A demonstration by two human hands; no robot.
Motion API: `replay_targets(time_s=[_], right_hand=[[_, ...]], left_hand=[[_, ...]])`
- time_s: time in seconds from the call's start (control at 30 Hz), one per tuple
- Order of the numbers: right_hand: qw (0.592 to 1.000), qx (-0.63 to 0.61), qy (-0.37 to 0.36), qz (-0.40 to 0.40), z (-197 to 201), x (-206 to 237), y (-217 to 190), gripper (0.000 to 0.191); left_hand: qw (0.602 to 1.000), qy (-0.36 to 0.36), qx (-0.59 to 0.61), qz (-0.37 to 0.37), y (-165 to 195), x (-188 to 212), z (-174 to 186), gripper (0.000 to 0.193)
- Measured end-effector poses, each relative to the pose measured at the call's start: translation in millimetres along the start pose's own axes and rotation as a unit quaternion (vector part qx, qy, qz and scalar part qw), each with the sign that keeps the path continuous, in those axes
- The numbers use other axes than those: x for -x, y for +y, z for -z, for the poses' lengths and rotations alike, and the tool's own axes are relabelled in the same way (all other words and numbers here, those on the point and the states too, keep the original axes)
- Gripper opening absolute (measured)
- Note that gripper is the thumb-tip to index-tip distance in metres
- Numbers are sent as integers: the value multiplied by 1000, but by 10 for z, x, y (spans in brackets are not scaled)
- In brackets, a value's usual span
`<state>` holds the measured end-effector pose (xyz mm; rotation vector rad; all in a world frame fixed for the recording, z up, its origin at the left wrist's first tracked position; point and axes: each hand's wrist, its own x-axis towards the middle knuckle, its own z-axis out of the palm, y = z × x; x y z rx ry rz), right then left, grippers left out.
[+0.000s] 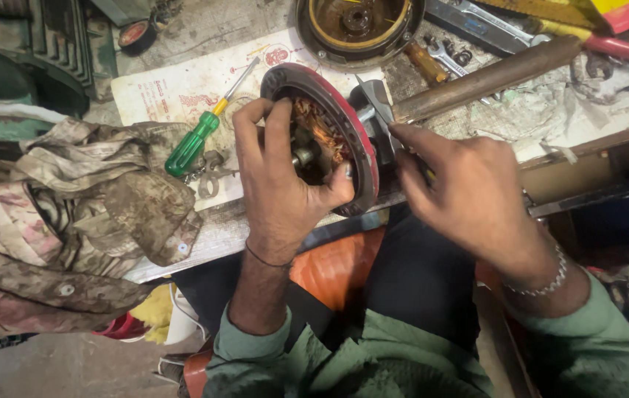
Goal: The person holds a red pump rotor assembly clamped in a bench vise and files its metal shaft with a hand file, rotating the assembly and repositioning it to file different sides. Near the end they lift the assembly and hold the shaft up to view it while continuing to work on it with the file.
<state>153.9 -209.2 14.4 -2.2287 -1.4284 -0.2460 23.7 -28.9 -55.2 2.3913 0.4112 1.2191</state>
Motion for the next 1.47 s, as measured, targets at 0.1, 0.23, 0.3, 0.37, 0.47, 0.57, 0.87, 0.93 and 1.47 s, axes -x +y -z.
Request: replay_targets(time_s=[0.1, 0.23, 0.3, 0.37, 0.47, 0.57, 0.87, 0.93, 1.47], right_hand=[[999, 7, -44, -12, 54, -14, -45, 33], [999, 4, -32, -27, 54, -8, -90, 31], [1000, 9, 2, -7, -5, -10, -88, 28], [999, 20, -24, -31, -41, 27, -60, 31], [999, 29, -12, -12, -105, 72, 5, 32], [1000, 29, -5, 0, -151, 102, 60, 32], [999, 39, -8, -17, -176, 90, 54, 32], [998, 44, -23, -23, -137, 157, 21, 33], [1000, 14, 7, -13, -128, 145, -48, 34]], left_hand=[[1000, -9, 0, 10, -1, 6, 2, 80], [1000, -10, 3, 8, 3, 6, 9, 82], [1000, -12, 4, 13, 4, 3, 19, 82], [1000, -17, 11, 7, 7, -2, 25, 82], [1000, -21, 13, 10, 3, -15, 38, 81], [999, -25, 21, 20, 19, -4, 38, 81], [999, -20, 24, 12, 6, -24, 30, 81], [999, -22, 28, 13, -1, -20, 40, 81], [999, -25, 33, 13, -11, -16, 42, 81]])
